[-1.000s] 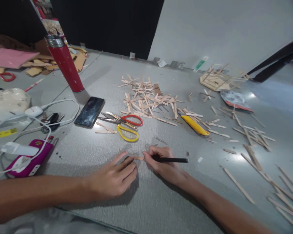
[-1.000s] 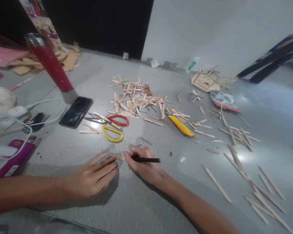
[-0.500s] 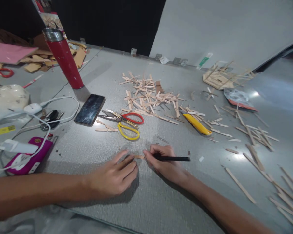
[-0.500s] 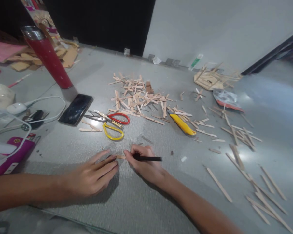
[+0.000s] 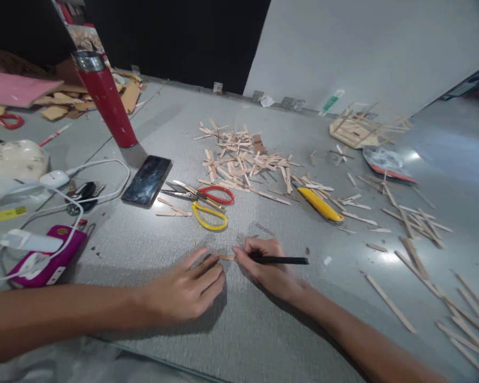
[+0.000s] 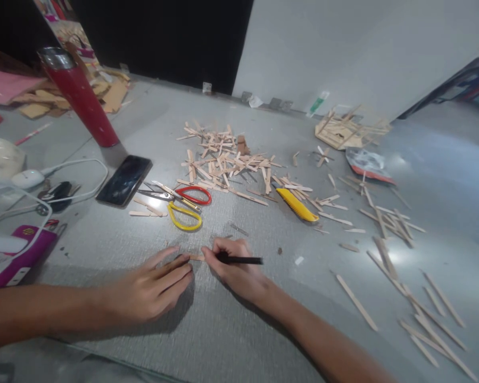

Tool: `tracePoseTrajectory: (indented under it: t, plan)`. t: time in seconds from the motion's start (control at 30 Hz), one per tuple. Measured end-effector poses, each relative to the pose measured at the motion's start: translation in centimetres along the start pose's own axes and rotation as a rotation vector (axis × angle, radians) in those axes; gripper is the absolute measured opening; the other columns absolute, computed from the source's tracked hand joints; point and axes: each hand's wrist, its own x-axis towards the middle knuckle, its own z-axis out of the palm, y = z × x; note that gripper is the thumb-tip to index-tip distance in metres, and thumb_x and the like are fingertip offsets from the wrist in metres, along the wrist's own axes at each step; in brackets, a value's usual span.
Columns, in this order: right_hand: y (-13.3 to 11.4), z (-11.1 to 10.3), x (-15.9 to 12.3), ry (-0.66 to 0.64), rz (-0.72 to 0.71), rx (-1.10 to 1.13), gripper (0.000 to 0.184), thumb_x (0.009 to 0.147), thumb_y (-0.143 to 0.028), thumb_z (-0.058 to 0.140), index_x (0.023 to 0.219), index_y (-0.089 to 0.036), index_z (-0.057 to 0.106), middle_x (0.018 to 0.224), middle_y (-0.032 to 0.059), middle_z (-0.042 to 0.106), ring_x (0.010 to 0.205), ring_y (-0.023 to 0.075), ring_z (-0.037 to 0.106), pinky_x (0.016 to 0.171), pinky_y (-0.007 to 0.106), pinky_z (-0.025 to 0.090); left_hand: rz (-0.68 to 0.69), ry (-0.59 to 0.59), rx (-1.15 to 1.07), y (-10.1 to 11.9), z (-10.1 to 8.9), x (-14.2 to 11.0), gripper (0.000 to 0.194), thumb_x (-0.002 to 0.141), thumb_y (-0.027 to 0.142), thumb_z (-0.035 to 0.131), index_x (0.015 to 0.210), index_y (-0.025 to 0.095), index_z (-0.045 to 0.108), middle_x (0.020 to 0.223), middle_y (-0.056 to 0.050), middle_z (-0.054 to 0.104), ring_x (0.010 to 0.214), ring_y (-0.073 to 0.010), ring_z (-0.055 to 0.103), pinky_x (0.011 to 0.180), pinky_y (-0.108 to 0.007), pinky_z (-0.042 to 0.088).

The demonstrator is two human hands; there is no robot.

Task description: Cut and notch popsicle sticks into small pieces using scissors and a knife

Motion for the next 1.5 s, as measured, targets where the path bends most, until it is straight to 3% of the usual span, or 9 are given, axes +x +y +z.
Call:
tracePoseTrajectory:
  t: [0.77,1.5]
  plan:
    - [0.03,0.03,0.04,0.010,0.006,-0.003,0.046,0.095,-0.041,0.060,0.056,-0.023,0.040,0.049,-0.0058,0.038,0.047,0.0098,0.031,0.046,0.027,0.024,-0.011,-0.018,-0.018,0.12,0.37,-0.37,0.024,0.092,0.005,0.054,0.109,0.002,0.071,0.100,-0.017,0.076,0.108,-0.0294,0.071,0.107,-0.051,0.054]
    - [-0.42,-0.16,0.08,0.002,-0.019,-0.016,0.043,0.093,-0.036,0.058,0.056,-0.023,0.039,0.049,-0.0060,0.035,0.047,0.0095,0.029,0.046,0.027,0.022,-0.004,0.015,-0.008,0.01,0.06,0.09,0.030,0.095,0.002,0.045,0.105,0.002,0.073,0.097,-0.016,0.076,0.103,-0.0295,0.072,0.100,-0.051,0.058]
